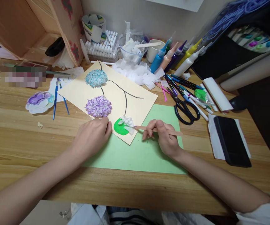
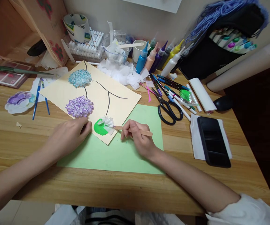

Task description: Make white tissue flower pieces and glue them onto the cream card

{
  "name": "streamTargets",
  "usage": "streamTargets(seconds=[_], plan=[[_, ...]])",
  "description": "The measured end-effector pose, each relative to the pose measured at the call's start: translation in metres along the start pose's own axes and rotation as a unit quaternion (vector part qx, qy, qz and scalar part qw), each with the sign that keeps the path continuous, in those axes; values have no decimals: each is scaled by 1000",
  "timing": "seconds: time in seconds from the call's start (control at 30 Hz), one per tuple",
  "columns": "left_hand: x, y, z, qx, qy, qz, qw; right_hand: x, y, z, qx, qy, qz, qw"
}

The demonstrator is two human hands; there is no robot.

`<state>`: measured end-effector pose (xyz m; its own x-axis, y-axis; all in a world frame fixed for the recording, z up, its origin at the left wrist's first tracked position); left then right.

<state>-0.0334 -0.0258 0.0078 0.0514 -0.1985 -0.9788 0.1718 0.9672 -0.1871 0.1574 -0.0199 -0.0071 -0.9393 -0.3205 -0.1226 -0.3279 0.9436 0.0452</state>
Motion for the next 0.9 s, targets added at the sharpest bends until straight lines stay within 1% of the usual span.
streamTargets(seconds=[0.13,0.27,0.33,0.47,0.67,0.73,0.9], plan=[[0,1,1,3,6,-3,1000,-1,2,2,17,-3,9,1000],[0,0,1,10,14,8,1000,0,4,3,26,-9,2,1000],[1,0,1,10,16,9,1000,0,3,1,9,-5,-2,1000],[1,0,1,9,9,5,1000,-2,1,-6,-52,19,10,998],[-1,0,2,0,4,-4,1000,-4,-3,-8,-82,25,23,996],[-1,0,1,0,4,-6,1000,-4,-3,-8,-80,20,17,996],[1,1,1,-1,9,-5,1000,0,-1,-4,-45,-11,-13,999]])
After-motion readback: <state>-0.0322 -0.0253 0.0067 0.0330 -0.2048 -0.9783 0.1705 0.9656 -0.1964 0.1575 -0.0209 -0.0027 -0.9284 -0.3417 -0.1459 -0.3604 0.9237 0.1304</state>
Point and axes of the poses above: each hand's wrist, its own y-axis towards the middle knuckle, its own x-axis out of the palm, z = x × y, the point moved 7 cm from there along y, towards the middle knuckle, and after that the axes turned 3 degrees about -y, right-handed, at the moved point
